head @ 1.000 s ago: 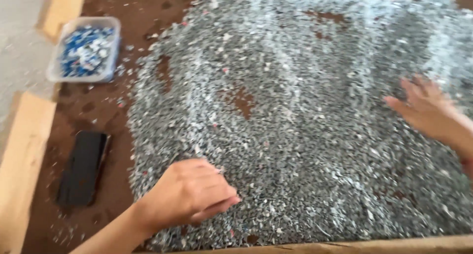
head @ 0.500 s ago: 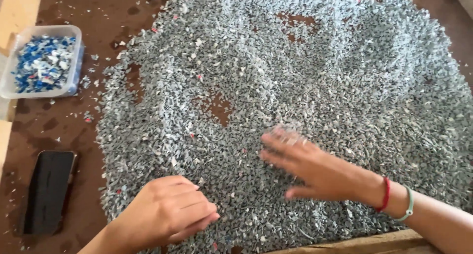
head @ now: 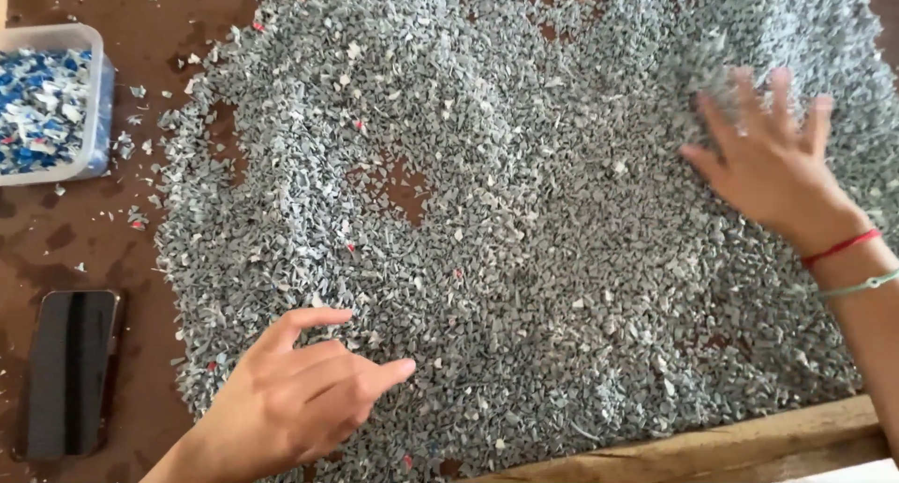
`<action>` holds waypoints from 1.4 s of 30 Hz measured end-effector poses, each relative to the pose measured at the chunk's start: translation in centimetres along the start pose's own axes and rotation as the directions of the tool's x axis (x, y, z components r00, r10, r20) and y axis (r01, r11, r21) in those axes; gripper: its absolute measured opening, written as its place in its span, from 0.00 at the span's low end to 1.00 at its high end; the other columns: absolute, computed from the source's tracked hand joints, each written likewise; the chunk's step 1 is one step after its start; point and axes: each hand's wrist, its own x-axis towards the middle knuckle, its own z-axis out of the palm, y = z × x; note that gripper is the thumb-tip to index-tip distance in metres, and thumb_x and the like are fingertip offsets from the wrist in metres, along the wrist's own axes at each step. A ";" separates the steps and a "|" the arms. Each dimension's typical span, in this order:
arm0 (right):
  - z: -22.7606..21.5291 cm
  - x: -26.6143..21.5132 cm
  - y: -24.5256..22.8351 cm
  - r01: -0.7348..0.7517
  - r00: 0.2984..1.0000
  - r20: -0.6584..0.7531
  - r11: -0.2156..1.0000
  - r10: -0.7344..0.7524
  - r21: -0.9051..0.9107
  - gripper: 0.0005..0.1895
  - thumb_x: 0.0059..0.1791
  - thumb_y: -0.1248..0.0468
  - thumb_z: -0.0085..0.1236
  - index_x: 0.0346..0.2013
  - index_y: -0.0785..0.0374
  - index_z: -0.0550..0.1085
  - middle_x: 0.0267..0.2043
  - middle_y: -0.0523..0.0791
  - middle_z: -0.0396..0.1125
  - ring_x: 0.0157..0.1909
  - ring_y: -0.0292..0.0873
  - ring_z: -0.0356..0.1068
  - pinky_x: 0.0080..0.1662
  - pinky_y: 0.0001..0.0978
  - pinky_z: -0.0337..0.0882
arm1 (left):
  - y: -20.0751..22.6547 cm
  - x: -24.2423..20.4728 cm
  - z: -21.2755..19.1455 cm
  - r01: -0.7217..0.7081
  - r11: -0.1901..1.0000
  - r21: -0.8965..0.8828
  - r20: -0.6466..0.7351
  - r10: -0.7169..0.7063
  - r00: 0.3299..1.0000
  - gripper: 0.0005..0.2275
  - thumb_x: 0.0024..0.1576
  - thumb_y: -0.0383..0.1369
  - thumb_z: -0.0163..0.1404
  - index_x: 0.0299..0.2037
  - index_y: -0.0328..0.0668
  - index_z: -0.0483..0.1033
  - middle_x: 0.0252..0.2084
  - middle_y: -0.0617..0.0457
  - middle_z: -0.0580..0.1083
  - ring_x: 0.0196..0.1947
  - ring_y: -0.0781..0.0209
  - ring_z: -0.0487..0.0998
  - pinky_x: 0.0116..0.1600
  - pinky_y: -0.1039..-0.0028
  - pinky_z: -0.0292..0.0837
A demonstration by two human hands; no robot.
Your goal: The person sorts through a large pile of shredded plastic material on a wooden table, picking out specific pieces by hand and placing them into a small plastic container. A smartphone is visible on the table next to the pile.
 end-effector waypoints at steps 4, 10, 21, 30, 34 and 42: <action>-2.1 -1.0 -2.0 -0.248 0.966 0.151 0.918 0.210 0.310 0.38 0.53 0.40 0.18 0.74 0.54 0.38 0.77 0.52 0.18 0.75 0.57 0.13 0.68 0.64 0.22 | 1.2 0.8 -1.0 -0.012 1.000 -0.024 -0.051 0.011 0.999 0.10 0.63 0.26 0.47 0.50 0.46 0.78 0.22 0.63 0.63 0.20 0.71 0.60 0.57 0.61 0.72; -0.9 -1.3 -6.3 0.219 0.973 -0.085 0.975 -0.215 0.040 0.17 0.50 0.55 0.39 0.48 0.59 0.53 0.74 0.51 0.36 0.75 0.55 0.32 0.72 0.55 0.40 | 2.6 1.1 -3.3 0.039 0.930 -0.365 0.145 0.015 0.989 0.33 0.72 0.53 0.19 0.60 0.33 0.72 0.33 0.52 0.72 0.31 0.59 0.76 0.51 0.59 0.78; -2.0 -7.0 -14.7 0.823 0.429 -0.360 0.522 -0.829 -0.222 0.42 0.51 0.30 0.27 0.73 0.48 0.44 0.78 0.47 0.31 0.78 0.51 0.27 0.75 0.47 0.29 | 1.4 0.8 -0.6 -0.188 0.960 -0.208 0.065 0.206 0.976 0.10 0.67 0.25 0.47 0.56 0.34 0.73 0.43 0.51 0.76 0.39 0.61 0.78 0.54 0.61 0.78; -1.9 -2.5 -11.3 0.698 0.703 -0.237 0.714 -0.671 0.050 0.26 0.45 0.50 0.50 0.58 0.46 0.66 0.69 0.46 0.53 0.75 0.57 0.38 0.70 0.69 0.33 | 0.7 0.6 0.5 -0.203 0.972 -0.117 0.056 0.211 0.976 0.11 0.62 0.18 0.50 0.53 0.37 0.75 0.35 0.55 0.73 0.30 0.63 0.73 0.47 0.65 0.79; 0.6 -0.1 -5.0 0.372 0.921 -0.119 0.928 -0.372 -0.020 0.32 0.52 0.47 0.31 0.70 0.53 0.52 0.77 0.50 0.39 0.76 0.56 0.35 0.66 0.68 0.47 | 0.7 0.8 0.5 -0.210 0.970 -0.123 0.065 0.219 0.974 0.09 0.63 0.19 0.49 0.51 0.36 0.74 0.32 0.55 0.71 0.27 0.63 0.69 0.45 0.67 0.78; -1.6 0.3 -0.2 -0.177 0.962 0.248 0.954 0.115 0.244 0.36 0.51 0.40 0.16 0.73 0.43 0.32 0.78 0.41 0.15 0.76 0.47 0.13 0.70 0.58 0.22 | 1.0 1.1 0.3 -0.209 0.970 -0.122 0.069 0.218 0.973 0.06 0.64 0.23 0.53 0.49 0.37 0.75 0.29 0.58 0.70 0.25 0.65 0.68 0.41 0.71 0.76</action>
